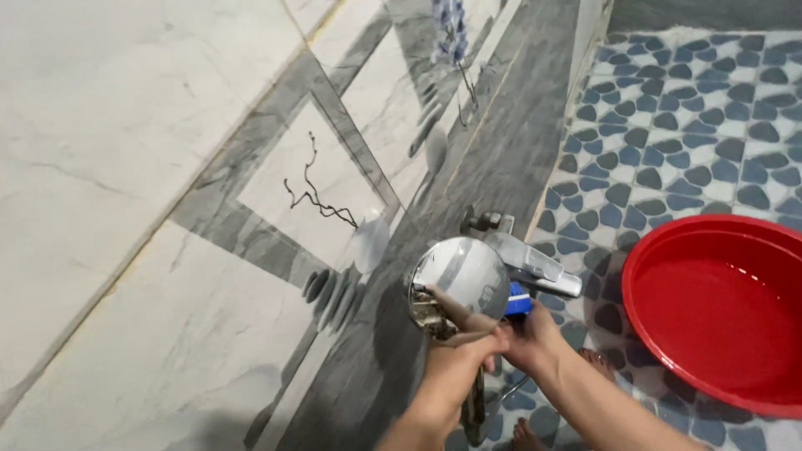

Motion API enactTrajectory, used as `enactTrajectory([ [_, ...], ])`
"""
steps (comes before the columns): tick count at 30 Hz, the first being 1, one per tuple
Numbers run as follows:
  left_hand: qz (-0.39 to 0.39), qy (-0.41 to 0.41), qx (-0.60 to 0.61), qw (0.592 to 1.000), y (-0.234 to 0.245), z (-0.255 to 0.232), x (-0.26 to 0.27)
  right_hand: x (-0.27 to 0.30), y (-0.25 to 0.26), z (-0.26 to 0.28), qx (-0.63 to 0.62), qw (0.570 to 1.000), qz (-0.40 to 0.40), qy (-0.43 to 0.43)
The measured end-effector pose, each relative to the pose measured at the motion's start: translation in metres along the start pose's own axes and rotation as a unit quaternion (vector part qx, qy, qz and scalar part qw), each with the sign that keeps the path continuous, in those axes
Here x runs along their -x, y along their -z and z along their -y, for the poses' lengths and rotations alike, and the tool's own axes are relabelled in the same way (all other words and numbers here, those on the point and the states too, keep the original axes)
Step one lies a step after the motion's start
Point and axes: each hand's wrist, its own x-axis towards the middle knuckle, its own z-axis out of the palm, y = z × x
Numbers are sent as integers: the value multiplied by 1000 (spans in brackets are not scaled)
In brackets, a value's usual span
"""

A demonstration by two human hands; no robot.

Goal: The person scrubs a handheld showerhead with a blue brush while rinsing it under running water. They then scrub the wall tiles and faucet area with the same brush.

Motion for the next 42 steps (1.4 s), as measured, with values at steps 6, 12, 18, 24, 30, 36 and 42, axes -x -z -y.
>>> enactTrajectory([
  [6, -33, 4, 33, 999, -22, -16, -7, -110, 74, 134, 240, 959, -63, 139],
  [12, -22, -71, 45, 996, -39, 16, -25, -95, 63, 125, 319, 923, -148, 155],
  [18, -62, -44, 122, 990, -61, 33, -33, -48, 31, 84, 408, 889, -151, 141],
  [24, -92, -33, 166, 981, -66, 61, -62, -48, 44, 81, 384, 905, -125, 138],
  [30, -106, -55, 204, 972, -53, 60, -39, -68, 53, 83, 326, 928, -97, 155],
  [36, -80, -24, 208, 975, -48, 55, -33, -85, 58, 90, 421, 884, -124, 162],
  [42, -59, -7, 210, 976, -51, 31, -3, -89, 54, 96, 482, 853, -150, 134],
])
